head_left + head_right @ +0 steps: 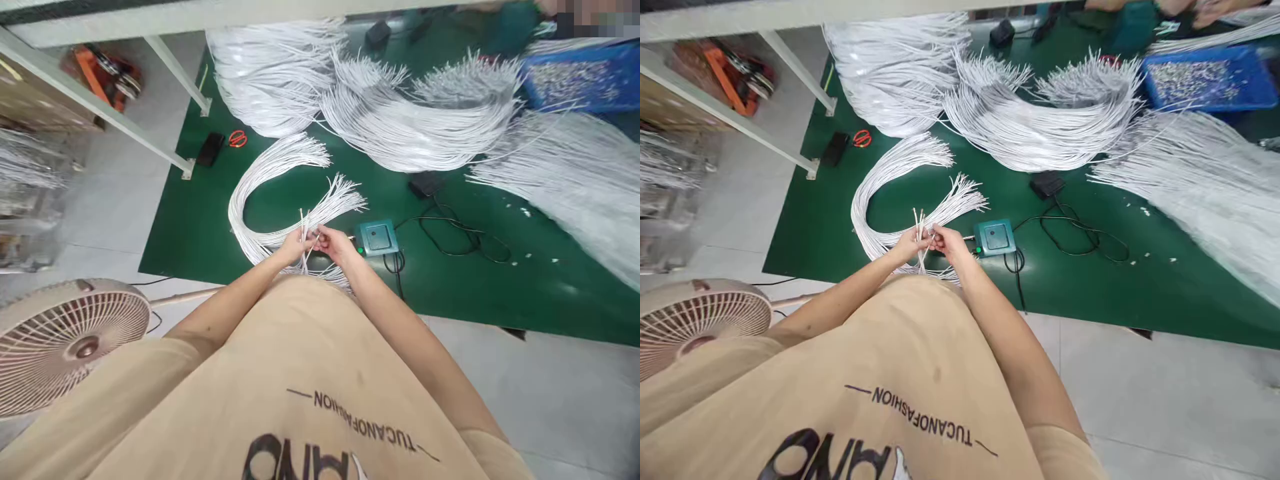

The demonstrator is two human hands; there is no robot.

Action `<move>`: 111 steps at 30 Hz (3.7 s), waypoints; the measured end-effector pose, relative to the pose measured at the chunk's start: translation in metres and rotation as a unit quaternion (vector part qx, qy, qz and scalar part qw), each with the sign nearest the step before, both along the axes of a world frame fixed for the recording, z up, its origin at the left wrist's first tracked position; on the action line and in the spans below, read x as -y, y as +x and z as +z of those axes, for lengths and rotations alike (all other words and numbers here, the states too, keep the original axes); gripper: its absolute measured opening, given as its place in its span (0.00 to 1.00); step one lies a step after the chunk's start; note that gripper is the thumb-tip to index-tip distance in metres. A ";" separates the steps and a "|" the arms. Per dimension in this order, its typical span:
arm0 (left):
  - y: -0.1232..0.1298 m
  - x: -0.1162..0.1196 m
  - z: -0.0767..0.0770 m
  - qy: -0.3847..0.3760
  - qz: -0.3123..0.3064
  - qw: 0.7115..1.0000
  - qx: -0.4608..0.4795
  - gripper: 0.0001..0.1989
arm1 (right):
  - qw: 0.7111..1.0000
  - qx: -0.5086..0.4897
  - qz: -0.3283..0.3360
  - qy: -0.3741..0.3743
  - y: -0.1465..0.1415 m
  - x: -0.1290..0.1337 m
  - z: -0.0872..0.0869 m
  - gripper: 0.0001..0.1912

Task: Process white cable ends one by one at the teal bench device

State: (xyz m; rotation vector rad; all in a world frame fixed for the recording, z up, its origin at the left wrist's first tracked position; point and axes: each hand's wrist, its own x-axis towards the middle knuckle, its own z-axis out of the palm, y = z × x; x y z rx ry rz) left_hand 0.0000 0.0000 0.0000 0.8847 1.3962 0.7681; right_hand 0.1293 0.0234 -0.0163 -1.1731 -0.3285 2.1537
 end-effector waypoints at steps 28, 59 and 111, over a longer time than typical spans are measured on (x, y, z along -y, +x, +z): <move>-0.008 0.004 0.008 0.050 -0.053 0.997 -0.004 0.22 | 0.962 0.225 -0.008 0.156 0.006 0.010 0.005 0.07; 0.000 -0.012 -0.016 -0.127 -0.002 0.992 0.027 0.19 | 0.472 0.649 0.332 0.495 0.047 0.001 -0.011 0.14; -0.006 -0.013 -0.028 -0.166 0.035 0.985 0.042 0.13 | 0.478 0.434 0.391 0.656 0.020 0.036 -0.020 0.19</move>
